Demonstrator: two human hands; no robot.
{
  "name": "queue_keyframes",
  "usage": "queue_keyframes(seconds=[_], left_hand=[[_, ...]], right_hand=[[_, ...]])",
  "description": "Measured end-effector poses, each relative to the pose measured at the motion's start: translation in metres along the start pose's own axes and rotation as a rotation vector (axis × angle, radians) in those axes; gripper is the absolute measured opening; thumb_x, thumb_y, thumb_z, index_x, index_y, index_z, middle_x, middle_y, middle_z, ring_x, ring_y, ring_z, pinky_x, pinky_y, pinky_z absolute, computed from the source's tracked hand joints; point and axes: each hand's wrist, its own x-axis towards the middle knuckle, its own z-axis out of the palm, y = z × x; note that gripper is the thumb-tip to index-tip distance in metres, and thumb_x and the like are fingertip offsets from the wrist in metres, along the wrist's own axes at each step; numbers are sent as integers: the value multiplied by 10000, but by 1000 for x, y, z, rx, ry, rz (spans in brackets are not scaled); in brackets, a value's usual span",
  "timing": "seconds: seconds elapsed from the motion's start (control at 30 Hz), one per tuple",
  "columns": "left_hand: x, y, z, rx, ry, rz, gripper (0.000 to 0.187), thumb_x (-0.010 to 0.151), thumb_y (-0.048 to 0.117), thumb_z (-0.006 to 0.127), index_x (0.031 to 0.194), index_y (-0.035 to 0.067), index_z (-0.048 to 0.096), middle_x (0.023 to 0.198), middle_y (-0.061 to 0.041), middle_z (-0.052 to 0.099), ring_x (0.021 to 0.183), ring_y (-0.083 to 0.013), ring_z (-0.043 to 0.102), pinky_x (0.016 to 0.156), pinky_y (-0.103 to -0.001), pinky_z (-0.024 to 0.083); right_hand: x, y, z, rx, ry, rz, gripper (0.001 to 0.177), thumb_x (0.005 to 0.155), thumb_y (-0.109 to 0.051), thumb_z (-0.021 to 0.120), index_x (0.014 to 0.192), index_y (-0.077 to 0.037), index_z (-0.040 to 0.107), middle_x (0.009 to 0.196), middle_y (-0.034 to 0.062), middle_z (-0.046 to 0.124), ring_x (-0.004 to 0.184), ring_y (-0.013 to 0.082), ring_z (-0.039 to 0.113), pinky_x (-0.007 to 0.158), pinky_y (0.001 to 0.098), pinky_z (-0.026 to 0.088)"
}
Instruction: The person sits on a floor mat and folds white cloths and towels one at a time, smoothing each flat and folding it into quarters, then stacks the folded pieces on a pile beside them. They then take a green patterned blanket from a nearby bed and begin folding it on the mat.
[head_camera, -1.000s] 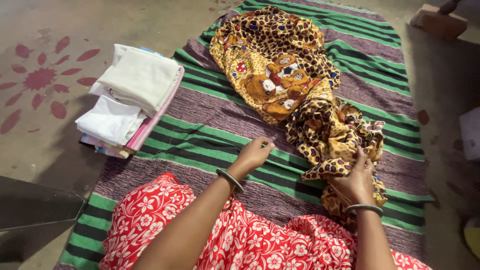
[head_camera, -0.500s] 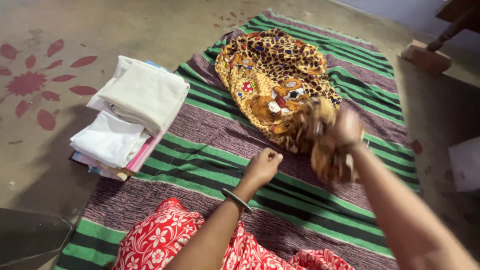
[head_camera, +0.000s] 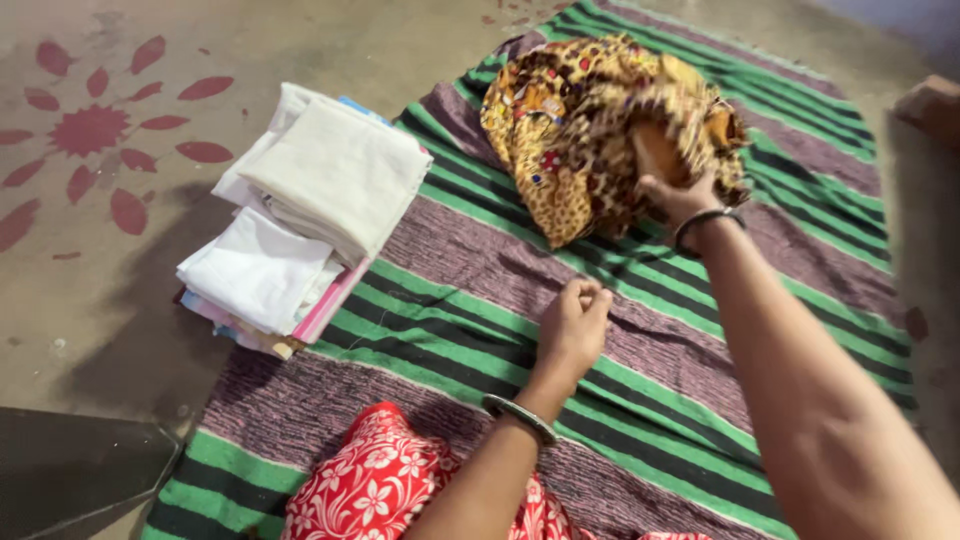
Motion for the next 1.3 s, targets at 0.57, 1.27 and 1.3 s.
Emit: queue_keyframes(seconds=[0.57,1.27,1.3], left_hand=[[10,15,-19,-503,-5,-153,297,1008,286,529,1135,39,634,992,-42,674,836,-125,634,755,-291,525],[-61,31,82,-127,-382,96,432,984,301,592,1367,100,609,1136,-39,712,910,-117,704,736,-270,560],[-67,43,96,-124,-417,118,433,985,295,592,1372,100,601,1158,-37,718,910,-118,702,732,-272,560]], right_hand=[[90,-90,12,550,-513,-561,613,1099,-315,687,1576,-281,303,1563,71,423,1381,309,536,1074,605,496],[-212,-4,-285,-1121,-428,-626,611,879,-500,707,1388,-187,581,1491,105,495,1309,328,538,1083,444,455],[-223,0,-298,-1109,-404,-630,599,876,-492,712,1374,-183,590,1485,101,502,1308,329,537,1081,441,452]])
